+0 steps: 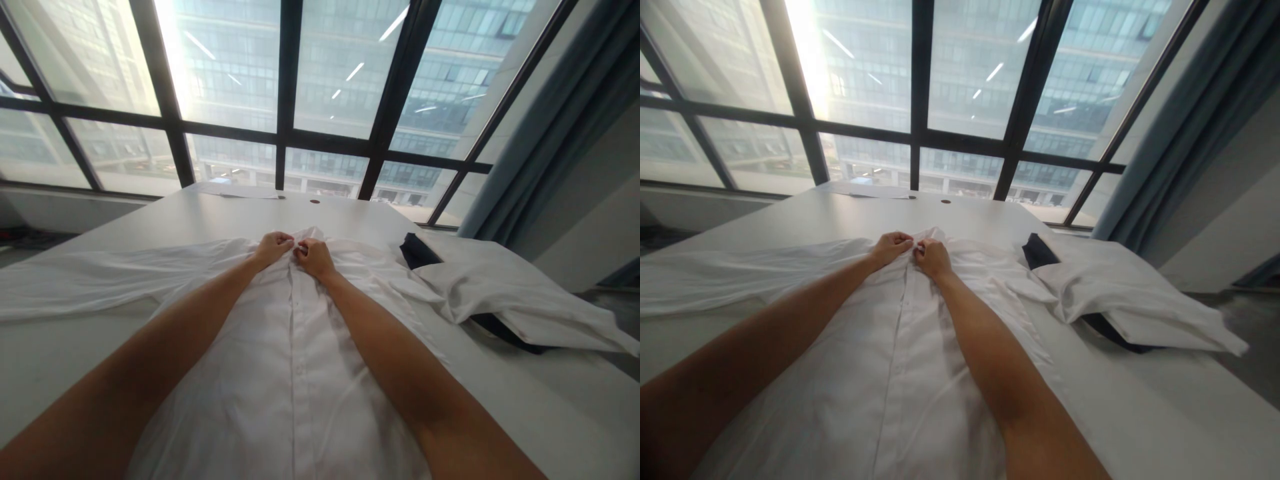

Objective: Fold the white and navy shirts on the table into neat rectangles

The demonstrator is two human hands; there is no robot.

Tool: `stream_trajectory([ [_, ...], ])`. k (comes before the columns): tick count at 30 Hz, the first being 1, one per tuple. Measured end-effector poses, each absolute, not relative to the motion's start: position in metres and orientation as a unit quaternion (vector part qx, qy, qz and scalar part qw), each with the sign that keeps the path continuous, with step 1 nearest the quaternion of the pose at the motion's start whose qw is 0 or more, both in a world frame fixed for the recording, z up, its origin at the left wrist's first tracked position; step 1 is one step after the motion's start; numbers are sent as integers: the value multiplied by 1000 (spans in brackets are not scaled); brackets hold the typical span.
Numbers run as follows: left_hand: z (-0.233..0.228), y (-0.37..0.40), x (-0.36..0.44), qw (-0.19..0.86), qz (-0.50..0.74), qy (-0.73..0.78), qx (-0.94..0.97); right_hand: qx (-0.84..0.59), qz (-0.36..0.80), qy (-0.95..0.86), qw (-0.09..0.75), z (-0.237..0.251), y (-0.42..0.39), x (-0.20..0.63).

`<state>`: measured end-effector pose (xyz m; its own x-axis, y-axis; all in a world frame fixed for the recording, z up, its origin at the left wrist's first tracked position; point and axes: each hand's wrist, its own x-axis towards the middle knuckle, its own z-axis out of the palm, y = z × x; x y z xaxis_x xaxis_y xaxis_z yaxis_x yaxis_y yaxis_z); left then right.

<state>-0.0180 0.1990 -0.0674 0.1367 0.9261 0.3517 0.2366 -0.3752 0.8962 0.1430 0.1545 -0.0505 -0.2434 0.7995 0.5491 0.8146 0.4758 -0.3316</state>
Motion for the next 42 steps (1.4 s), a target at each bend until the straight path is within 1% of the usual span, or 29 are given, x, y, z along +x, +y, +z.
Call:
stream_trajectory([
  [4, -65, 196, -20, 328, 478, 419, 699, -508, -2, -790, 344, -50, 154, 144],
  [9, -63, 195, -19, 294, 478, 421, 712, -539, 3, -763, 356, -50, 154, 144],
  [14, -65, 197, -19, 286, 481, 422, 713, -491, 3, -793, 360, -52, 155, 148],
  [18, -64, 197, -19, 259, 472, 430, 725, -470, -15, -819, 329, -50, 156, 153],
  [24, -63, 192, -19, 206, 455, 437, 748, -488, -40, -831, 265, -45, 153, 151],
  [28, -64, 193, -19, 187, 453, 437, 754, -501, -46, -829, 245, -44, 152, 149],
  [31, -65, 195, -18, 173, 451, 435, 760, -509, -37, -821, 256, -46, 153, 148],
  [36, -66, 196, -16, 171, 452, 434, 760, -546, -12, -781, 304, -49, 153, 146],
  [42, -62, 189, -15, 143, 440, 415, 783, -548, -17, -791, 271, -46, 152, 146],
])
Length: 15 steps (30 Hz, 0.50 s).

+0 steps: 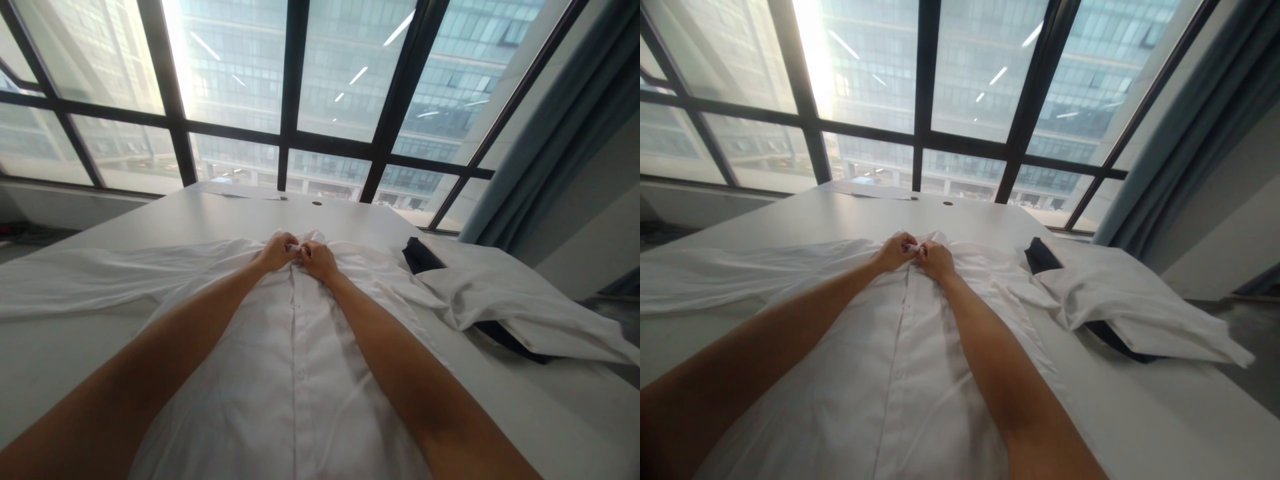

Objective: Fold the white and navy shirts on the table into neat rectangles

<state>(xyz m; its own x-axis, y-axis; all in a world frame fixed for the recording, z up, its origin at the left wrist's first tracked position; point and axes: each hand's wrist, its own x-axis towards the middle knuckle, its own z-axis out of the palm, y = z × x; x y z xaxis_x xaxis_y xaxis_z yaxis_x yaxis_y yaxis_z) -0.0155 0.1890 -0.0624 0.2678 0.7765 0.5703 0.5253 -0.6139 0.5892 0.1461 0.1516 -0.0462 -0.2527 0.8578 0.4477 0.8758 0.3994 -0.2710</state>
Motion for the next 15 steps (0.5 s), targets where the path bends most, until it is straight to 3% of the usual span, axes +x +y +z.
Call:
stream_trajectory([
  [10, -51, 170, -18, -8, 368, 398, 840, -532, 22, -809, 247, -42, 161, 155],
  [15, -48, 168, -18, -30, 356, 410, 839, -531, 43, -799, 277, -47, 163, 158],
])
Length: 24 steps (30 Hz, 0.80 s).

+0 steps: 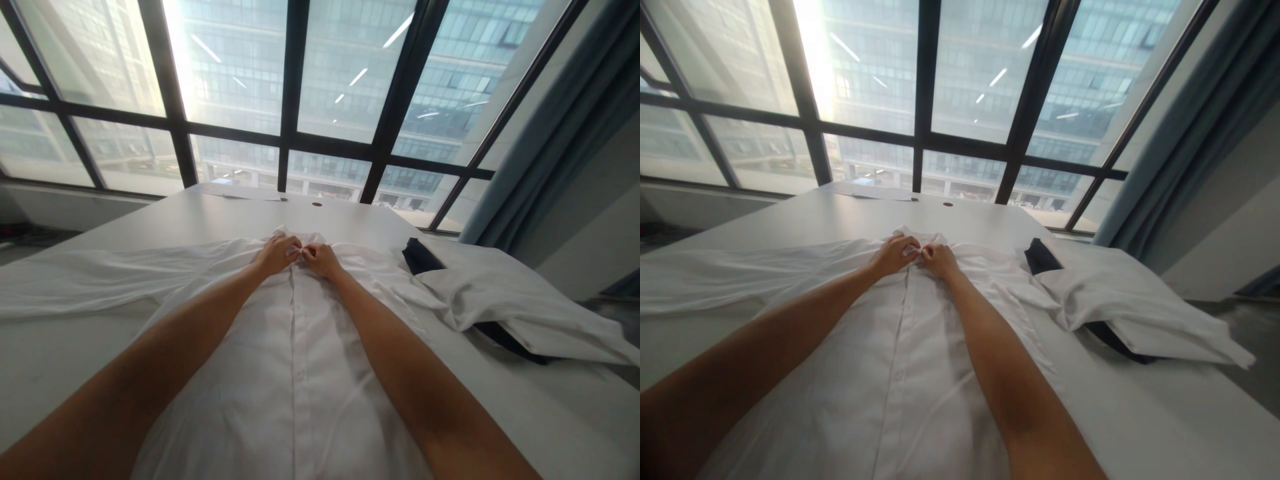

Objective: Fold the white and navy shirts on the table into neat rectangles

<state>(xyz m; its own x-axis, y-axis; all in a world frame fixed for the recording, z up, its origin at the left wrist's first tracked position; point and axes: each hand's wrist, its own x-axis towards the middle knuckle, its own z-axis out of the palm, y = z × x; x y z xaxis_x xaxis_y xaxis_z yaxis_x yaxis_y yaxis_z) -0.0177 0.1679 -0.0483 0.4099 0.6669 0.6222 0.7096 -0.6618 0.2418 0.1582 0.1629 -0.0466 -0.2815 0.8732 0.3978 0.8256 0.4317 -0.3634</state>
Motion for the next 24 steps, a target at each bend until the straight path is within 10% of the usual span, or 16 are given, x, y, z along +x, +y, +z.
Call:
stream_trajectory([
  [24, -53, 175, -17, -59, -395, -413, -819, -508, 59, -812, 282, -63, 183, 157],
])
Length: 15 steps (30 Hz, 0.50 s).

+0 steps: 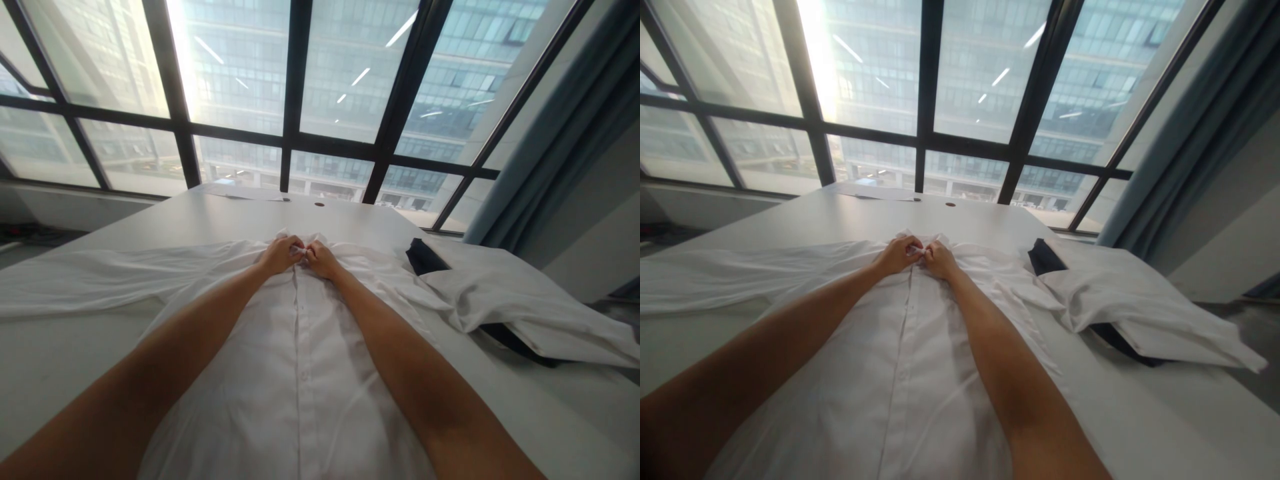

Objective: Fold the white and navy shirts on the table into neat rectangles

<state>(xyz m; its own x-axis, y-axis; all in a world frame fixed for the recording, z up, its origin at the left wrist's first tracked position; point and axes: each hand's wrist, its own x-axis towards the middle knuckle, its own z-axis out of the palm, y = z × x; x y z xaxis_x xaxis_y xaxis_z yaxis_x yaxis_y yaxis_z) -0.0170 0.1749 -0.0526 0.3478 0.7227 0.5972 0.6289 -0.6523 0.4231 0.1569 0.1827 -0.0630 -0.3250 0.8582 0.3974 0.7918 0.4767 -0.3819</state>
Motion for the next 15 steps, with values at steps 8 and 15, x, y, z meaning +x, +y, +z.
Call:
stream_trajectory([
  [8, -55, 182, -21, 77, 393, 436, 806, -489, 65, -819, 291, -63, 182, 154],
  [15, -55, 181, -21, 105, 388, 426, 810, -492, 49, -813, 307, -56, 172, 158],
])
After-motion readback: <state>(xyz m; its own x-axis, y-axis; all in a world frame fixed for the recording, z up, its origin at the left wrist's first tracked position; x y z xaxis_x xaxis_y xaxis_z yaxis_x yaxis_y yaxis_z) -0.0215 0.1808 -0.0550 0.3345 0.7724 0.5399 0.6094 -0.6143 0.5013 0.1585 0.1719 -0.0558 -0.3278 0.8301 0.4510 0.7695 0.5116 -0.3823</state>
